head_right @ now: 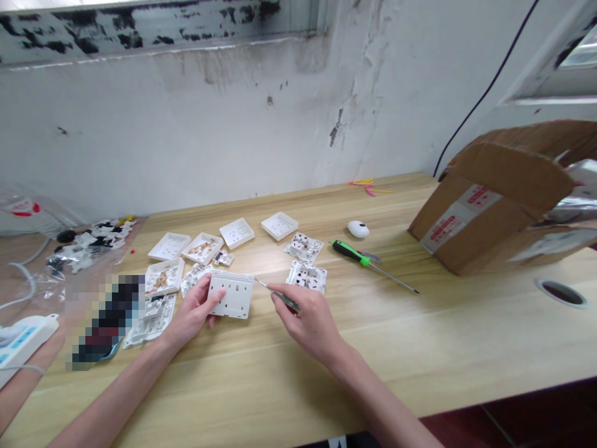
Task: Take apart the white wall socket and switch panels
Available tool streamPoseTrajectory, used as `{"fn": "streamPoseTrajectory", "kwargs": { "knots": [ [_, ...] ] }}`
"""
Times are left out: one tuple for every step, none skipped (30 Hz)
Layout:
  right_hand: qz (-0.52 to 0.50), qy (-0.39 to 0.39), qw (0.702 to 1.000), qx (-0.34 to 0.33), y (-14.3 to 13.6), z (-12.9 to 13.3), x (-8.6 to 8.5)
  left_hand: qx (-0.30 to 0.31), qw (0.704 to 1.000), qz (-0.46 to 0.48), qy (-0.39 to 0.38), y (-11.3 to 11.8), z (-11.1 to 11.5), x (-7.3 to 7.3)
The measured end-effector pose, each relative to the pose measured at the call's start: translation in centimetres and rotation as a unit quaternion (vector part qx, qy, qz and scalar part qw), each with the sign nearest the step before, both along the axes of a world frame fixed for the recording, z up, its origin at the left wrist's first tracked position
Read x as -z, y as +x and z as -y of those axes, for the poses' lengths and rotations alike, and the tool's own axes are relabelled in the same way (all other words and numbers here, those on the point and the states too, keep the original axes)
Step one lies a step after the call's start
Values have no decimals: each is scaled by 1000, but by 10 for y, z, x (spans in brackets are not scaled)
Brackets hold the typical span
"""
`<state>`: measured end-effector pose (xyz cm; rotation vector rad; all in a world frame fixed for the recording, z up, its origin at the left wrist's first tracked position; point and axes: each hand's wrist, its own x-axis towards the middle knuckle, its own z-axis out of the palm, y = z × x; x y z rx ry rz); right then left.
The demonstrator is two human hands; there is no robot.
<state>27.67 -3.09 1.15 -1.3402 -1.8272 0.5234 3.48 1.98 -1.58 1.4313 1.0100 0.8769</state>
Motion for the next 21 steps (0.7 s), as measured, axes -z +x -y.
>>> {"fn": "streamPoseTrajectory", "kwargs": {
  "knots": [
    [-8, -9, 1000, 2, 0, -1, -1, 0, 1000, 1, 1, 0, 0, -1],
    [-15, -17, 1000, 5, 1, -3, -1, 0, 1000, 3, 1, 0, 0, -1],
    [-21, -23, 999, 7, 1, -4, -2, 1, 1000, 7, -1, 0, 1, -2],
    [-27, -30, 999, 9, 2, -6, -2, 2, 1000, 11, -4, 0, 1, -2],
    [-33, -35, 999, 11, 2, -8, -2, 3, 1000, 14, -6, 1, 1, -2],
    [-37, -40, 998, 13, 2, -10, -2, 3, 1000, 18, -8, 1, 1, -2],
    [-40, -45, 998, 14, 2, -12, -1, 3, 1000, 20, -10, 1, 1, -2],
    [-43, -51, 998, 12, 1, -14, 0, 4, 1000, 21, -12, 1, 0, -1],
    [-44, -57, 997, 10, 1, -17, 1, 4, 1000, 22, -13, 1, 0, 0],
    [-46, -65, 997, 7, 0, -19, 2, 4, 1000, 23, -15, 1, 0, 1],
    [-50, -72, 996, 3, 0, -22, 3, 5, 1000, 26, -18, 1, 0, 2],
    [-54, -79, 995, -1, -1, -24, 4, 6, 999, 29, -21, 1, 0, 2],
    [-58, -87, 995, -4, -2, -27, 4, 8, 999, 32, -23, 1, -1, 3],
    [-62, -94, 994, -7, -3, -30, 5, 9, 999, 35, -25, 1, -1, 4],
    [-63, -103, 993, -11, -4, -33, 6, 11, 999, 37, -25, 1, -1, 5],
    [-61, -113, 992, -17, -5, -36, 7, 13, 999, 36, -23, 1, -2, 5],
    [-56, -122, 991, -23, -6, -39, 7, 17, 999, 33, -20, 0, -2, 6],
    [-49, -130, 990, -29, -7, -43, 8, 22, 999, 29, -16, 0, -2, 6],
    [-43, -134, 989, -33, -9, -47, 8, 27, 999, 25, -10, 0, -2, 6],
    [-37, -135, 990, -34, -10, -51, 8, 31, 999, 22, -4, 0, -2, 7],
    [-32, -132, 990, -32, -12, -56, 8, 35, 999, 21, 2, 1, -2, 7]
  ]
}}
